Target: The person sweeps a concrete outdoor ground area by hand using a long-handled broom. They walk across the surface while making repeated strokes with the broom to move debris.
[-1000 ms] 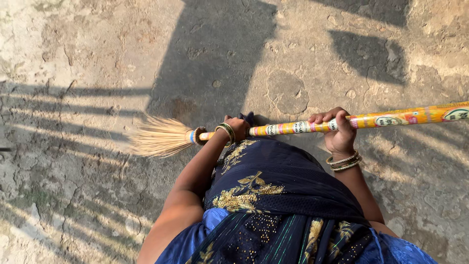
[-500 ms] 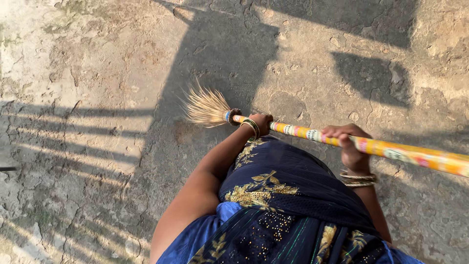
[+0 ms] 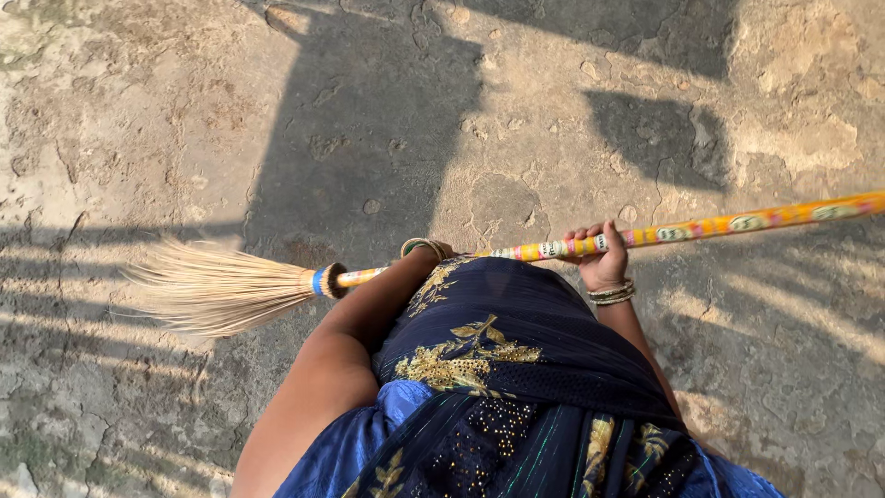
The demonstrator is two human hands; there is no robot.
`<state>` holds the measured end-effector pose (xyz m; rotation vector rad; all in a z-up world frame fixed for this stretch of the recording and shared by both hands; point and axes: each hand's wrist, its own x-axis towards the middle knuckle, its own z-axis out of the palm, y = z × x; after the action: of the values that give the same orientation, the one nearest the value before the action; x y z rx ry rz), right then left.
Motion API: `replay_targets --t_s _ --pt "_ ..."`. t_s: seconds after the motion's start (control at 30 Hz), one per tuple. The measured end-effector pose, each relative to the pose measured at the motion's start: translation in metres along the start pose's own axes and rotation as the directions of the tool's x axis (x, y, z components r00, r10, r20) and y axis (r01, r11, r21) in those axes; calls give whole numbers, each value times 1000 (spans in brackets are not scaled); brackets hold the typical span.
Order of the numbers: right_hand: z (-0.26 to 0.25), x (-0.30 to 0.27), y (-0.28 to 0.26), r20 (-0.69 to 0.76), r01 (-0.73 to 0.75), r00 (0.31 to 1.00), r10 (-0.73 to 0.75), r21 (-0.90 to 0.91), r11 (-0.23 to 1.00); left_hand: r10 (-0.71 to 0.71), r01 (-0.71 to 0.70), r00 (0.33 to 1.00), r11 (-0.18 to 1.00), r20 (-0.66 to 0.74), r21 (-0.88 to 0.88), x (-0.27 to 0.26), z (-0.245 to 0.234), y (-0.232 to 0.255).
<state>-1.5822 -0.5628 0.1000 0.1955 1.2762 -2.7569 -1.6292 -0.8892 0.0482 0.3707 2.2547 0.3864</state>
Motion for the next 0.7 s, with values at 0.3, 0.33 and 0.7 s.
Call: replay_targets --t_s 0.3,0.33,0.7 --pt "-20 -83 36 -494 38 865 87 238 971 164 -173 983 979 86 107 52 -23 8" --pt "-9 -93 34 -522 121 853 16 226 967 168 -182 979 976 114 123 52 -14 -2" --pt "167 -68 -40 118 368 912 -393 -659 656 419 -454 888 864 191 217 123 -43 -11"
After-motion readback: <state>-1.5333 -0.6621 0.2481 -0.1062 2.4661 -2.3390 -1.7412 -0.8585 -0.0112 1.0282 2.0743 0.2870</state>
